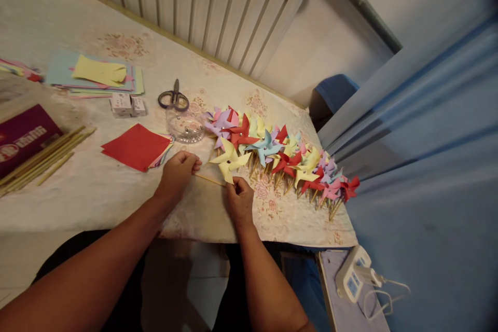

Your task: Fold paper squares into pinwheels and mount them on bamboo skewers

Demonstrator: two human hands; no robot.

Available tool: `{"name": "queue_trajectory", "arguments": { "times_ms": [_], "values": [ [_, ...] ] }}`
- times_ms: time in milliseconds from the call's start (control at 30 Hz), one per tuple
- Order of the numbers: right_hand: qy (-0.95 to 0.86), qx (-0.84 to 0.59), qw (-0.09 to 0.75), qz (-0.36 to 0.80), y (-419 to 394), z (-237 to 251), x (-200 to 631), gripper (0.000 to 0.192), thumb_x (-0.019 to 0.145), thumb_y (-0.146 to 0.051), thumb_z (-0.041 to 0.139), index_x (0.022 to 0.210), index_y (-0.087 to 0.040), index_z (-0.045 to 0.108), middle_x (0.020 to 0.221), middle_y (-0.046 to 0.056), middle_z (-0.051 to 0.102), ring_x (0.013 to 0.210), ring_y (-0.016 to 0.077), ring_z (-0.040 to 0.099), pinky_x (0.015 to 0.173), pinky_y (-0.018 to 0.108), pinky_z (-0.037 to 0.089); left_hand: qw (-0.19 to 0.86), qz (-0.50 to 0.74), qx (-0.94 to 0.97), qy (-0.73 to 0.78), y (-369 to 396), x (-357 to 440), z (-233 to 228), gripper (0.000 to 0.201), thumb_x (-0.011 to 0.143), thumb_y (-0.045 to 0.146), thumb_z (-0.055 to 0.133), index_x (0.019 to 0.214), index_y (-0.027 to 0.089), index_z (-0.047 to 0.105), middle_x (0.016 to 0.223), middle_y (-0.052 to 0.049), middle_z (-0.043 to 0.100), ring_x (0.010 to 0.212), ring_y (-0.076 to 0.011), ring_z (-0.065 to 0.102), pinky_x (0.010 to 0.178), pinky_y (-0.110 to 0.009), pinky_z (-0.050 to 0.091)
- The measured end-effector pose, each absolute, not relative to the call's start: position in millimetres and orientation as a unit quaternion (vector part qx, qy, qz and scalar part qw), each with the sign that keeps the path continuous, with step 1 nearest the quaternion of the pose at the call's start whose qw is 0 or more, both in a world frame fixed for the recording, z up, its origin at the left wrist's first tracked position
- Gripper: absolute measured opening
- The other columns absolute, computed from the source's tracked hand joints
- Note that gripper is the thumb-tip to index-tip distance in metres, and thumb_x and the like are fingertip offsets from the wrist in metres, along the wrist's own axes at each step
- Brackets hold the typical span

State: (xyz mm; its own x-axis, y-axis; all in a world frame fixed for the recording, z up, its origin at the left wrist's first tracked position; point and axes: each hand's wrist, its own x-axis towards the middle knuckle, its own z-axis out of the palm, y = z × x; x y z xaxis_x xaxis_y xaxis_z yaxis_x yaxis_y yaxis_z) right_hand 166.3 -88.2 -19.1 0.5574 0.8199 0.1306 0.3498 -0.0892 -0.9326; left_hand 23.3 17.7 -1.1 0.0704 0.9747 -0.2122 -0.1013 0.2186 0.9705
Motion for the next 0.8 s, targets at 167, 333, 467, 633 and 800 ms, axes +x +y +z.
{"name": "queue_trajectory", "arguments": {
  "times_ms": [167,333,467,633,800],
  "values": [
    [-0.413,-0.708,0.527,0.224,-87.6,-18.7,165.6,0.018,0.079,-0.035,0.059,0.073,-0.020,0.065,0.061,-0.006,0.047,0.060,0.0125,0.040,0.058,0.025,0.034,0.585,0.446,0.446,0.510,17.4,22.9,-1.8,0.015,0.073,0.034,0.060,0.071,0.019,0.062,0.071,-0.001,0.067,0.068,-0.0156,0.062,0.065,-0.027,0.047],
    [-0.413,-0.709,0.523,0.231,-87.9,-17.8,165.5,0.019,0.079,-0.036,0.058,0.073,-0.020,0.065,0.061,-0.006,0.045,0.060,0.0127,0.039,0.057,0.025,0.032,0.582,0.436,0.462,0.507,18.9,23.6,-8.1,0.017,0.073,0.037,0.061,0.072,0.020,0.062,0.071,-0.001,0.067,0.067,-0.0161,0.061,0.065,-0.027,0.046],
    [-0.420,-0.713,0.514,0.225,-88.5,-19.2,166.2,0.020,0.080,-0.037,0.058,0.073,-0.020,0.065,0.061,-0.006,0.044,0.060,0.0126,0.039,0.057,0.025,0.032,0.556,0.425,0.497,0.513,18.2,23.0,-9.4,0.019,0.075,0.039,0.059,0.073,0.020,0.062,0.074,-0.001,0.068,0.069,-0.0172,0.062,0.068,-0.029,0.046],
    [-0.419,-0.712,0.521,0.214,-90.8,-21.2,168.5,0.019,0.080,-0.036,0.058,0.073,-0.020,0.065,0.061,-0.006,0.045,0.060,0.0127,0.040,0.057,0.025,0.034,0.430,0.387,0.614,0.536,10.6,19.4,-4.9,0.019,0.081,0.036,0.053,0.073,0.022,0.061,0.069,0.000,0.064,0.071,-0.0194,0.059,0.072,-0.031,0.043],
    [-0.394,-0.718,0.536,0.206,-99.4,-23.4,171.7,0.019,0.079,-0.037,0.056,0.076,-0.020,0.065,0.062,-0.005,0.048,0.061,0.0137,0.042,0.058,0.025,0.036,0.260,0.367,0.750,0.486,-1.7,17.3,-18.7,0.023,0.089,0.026,0.045,0.092,0.020,0.067,0.096,-0.010,0.070,0.096,-0.0259,0.061,0.090,-0.037,0.046]
  ]
}}
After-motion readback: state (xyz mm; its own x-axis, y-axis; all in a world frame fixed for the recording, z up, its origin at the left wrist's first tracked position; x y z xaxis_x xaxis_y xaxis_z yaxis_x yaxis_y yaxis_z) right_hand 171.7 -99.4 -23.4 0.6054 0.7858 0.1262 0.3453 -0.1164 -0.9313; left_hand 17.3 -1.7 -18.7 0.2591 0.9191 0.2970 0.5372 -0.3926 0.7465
